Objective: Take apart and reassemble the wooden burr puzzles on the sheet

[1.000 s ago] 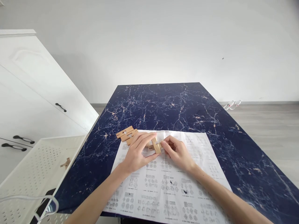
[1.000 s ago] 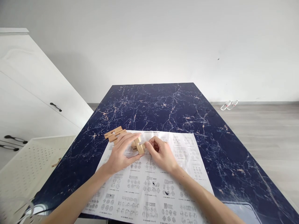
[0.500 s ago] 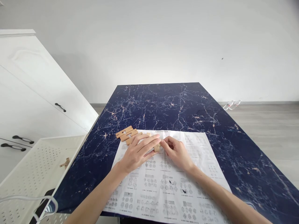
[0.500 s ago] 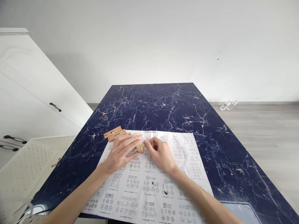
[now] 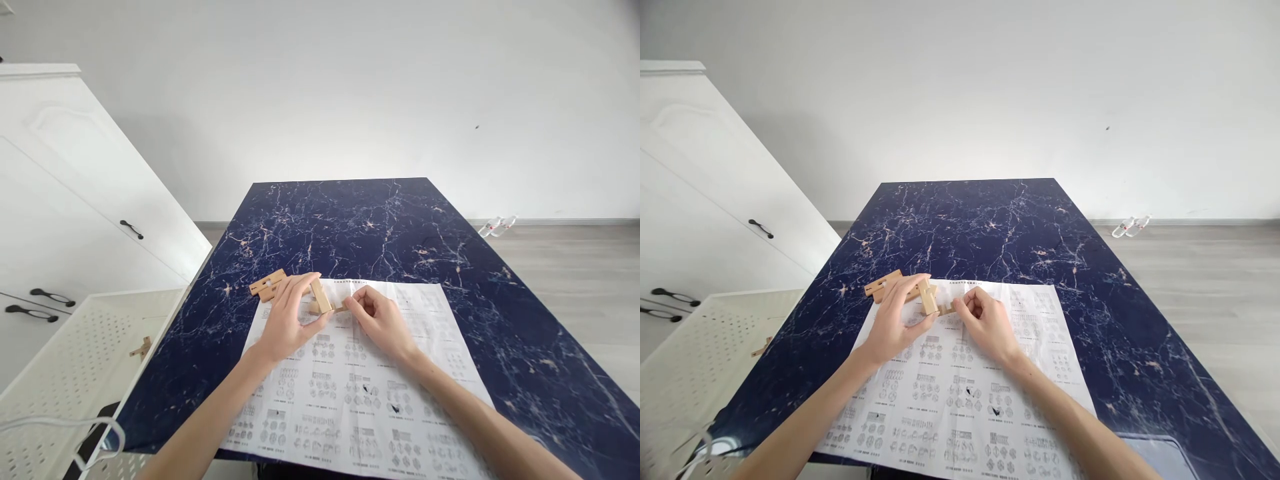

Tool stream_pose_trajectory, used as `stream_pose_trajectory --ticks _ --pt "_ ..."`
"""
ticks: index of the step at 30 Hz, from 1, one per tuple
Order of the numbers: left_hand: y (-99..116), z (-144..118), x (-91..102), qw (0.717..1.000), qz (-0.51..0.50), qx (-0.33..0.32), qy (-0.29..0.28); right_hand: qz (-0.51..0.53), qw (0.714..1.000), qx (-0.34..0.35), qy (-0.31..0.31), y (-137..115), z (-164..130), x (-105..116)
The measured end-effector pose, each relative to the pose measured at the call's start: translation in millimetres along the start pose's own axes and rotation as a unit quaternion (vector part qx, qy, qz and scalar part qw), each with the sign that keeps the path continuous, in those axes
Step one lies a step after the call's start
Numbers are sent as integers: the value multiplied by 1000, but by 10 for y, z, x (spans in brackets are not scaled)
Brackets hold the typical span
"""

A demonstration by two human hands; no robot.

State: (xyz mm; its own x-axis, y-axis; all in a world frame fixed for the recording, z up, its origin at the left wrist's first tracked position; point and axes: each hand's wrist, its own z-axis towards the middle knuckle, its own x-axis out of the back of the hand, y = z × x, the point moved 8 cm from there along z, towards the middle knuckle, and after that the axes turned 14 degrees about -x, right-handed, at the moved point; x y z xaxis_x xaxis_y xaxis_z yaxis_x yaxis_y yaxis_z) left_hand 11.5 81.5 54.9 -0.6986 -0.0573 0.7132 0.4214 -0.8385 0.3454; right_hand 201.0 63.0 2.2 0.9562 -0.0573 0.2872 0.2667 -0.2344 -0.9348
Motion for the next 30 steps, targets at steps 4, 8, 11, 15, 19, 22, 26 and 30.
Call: stream_pose_trajectory --ticks 4,8,11,15,19,22,26,30 --pt "-11 2 -139 997 -23 4 -67 -4 1000 6 -2 -19 9 5" --pt "22 8 -208 994 -28 -11 -101 1 1000 7 -5 0 31 7" --pt "18 -5 -249 992 -30 -10 -123 -3 1000 17 -9 6 37 -1" --pt "22 -7 -246 992 -36 -10 -118 -33 999 33 -25 -25 15 -25" --pt "52 27 -185 995 -46 -18 -81 -87 993 53 -67 -77 -36 -88" --pt "81 57 -147 997 -46 -31 -56 -107 986 80 -97 -114 -79 -142" --pt "116 74 -116 997 -40 -56 -35 -100 984 106 -99 -133 -105 -161" --pt "154 33 -93 995 -47 -89 -26 -121 980 123 -96 -115 -118 -182"
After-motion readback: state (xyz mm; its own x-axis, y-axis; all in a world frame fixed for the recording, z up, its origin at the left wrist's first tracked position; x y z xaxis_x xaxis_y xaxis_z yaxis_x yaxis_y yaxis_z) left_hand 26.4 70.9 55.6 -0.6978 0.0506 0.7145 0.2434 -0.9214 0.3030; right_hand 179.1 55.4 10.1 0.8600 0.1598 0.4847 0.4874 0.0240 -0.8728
